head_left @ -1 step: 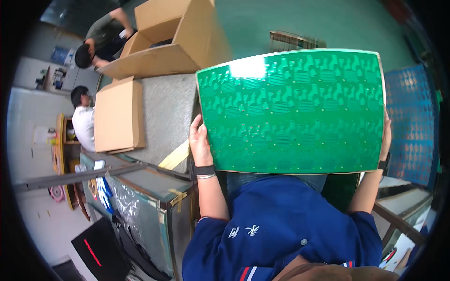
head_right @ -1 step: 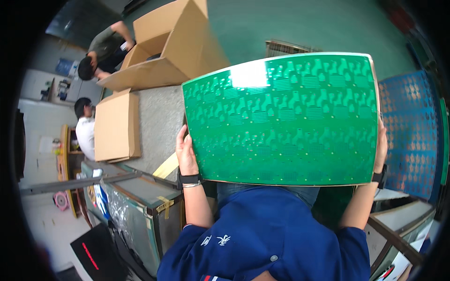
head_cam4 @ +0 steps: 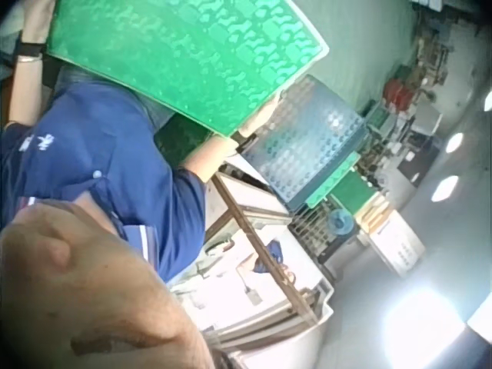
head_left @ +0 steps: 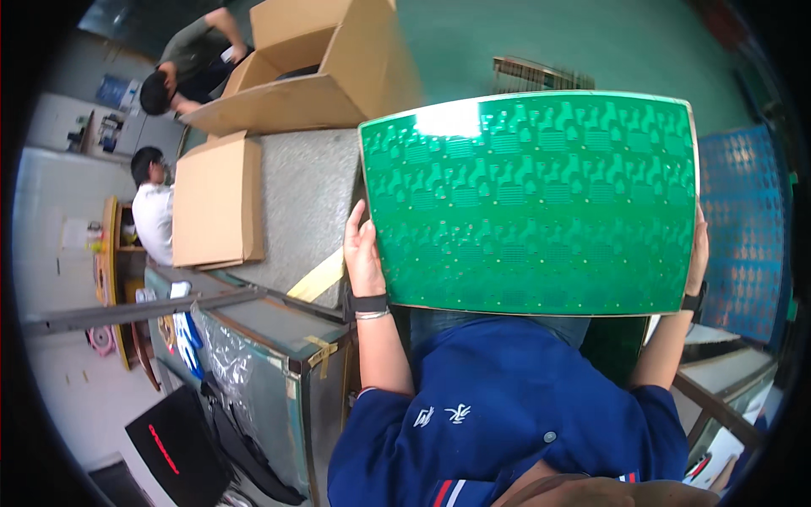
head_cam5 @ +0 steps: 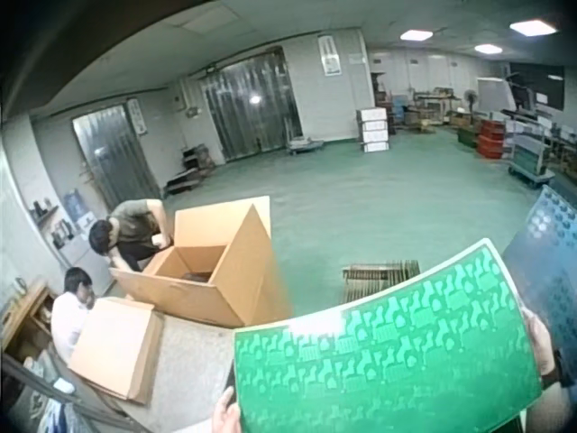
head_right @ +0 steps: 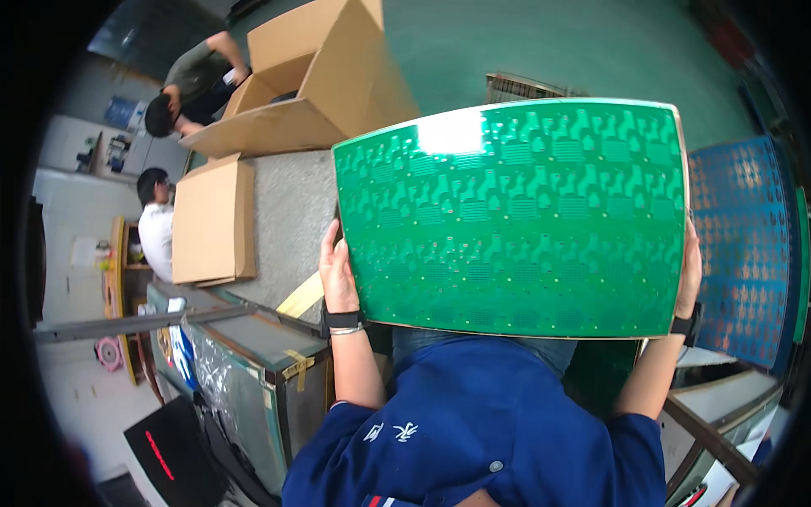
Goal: The recorder picks up large green printed circuit boards from a drying/storage rack and inspects both sides for quality control.
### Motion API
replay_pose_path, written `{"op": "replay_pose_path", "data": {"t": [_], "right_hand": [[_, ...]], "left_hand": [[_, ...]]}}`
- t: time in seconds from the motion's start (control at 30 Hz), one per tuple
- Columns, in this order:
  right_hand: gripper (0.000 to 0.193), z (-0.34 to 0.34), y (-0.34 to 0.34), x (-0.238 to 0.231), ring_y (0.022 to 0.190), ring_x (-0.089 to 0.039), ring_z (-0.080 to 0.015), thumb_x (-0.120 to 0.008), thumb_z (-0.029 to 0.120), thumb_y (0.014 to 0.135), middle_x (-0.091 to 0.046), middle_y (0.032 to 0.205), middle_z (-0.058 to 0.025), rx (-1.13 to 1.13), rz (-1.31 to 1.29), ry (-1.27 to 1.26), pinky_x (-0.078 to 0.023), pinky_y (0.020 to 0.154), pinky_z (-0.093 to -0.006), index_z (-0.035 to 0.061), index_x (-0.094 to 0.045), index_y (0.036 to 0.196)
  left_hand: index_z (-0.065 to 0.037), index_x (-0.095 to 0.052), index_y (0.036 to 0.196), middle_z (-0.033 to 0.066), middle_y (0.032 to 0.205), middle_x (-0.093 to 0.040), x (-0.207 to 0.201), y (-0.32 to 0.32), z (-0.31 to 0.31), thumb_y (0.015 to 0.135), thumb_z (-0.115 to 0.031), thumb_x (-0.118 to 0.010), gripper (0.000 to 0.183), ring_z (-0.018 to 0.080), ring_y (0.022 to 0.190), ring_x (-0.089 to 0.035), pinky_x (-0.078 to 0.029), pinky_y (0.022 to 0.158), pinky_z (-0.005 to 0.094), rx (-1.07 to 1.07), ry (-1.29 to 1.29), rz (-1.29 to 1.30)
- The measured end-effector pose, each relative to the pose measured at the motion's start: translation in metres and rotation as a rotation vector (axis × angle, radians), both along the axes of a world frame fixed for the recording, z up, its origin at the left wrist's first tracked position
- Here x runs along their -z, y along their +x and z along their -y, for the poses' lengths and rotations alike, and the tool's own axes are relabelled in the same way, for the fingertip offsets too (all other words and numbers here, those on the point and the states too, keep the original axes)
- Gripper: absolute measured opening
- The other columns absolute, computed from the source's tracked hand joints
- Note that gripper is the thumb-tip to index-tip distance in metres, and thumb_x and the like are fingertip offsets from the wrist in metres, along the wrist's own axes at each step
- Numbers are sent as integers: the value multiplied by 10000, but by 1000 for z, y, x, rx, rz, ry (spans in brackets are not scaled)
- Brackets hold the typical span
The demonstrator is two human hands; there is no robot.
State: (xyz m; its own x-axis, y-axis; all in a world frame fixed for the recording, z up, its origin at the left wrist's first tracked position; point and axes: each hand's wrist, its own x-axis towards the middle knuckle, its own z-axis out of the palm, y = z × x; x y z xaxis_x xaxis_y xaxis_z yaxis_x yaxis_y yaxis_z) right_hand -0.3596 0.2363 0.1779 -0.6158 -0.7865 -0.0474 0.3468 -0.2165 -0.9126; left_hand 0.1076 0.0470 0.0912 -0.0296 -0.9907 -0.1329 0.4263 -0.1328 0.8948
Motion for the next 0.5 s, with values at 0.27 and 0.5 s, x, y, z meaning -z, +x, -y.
{"op": "replay_pose_path", "data": {"t": [0.27,0.5], "right_hand": [[308,-19,-44,16,1057,-526,-137,-449,140,955,-533,1172,-73,-118,-209,76,-455,884,-266,28,-424,1241],[285,-5,-47,41,1268,-391,-261,-424,228,958,-415,1353,-98,172,-69,-228,-301,1069,-428,104,-492,1207]], "left_hand": [[-8,-537,1170,73,1074,-621,-11,10,6,900,-122,-557,293,125,959,-578,-462,854,258,54,-21,-132],[-51,-563,1029,139,1261,-511,-23,0,9,840,-38,-588,191,237,1160,-495,-382,1004,365,171,-587,149]]}}
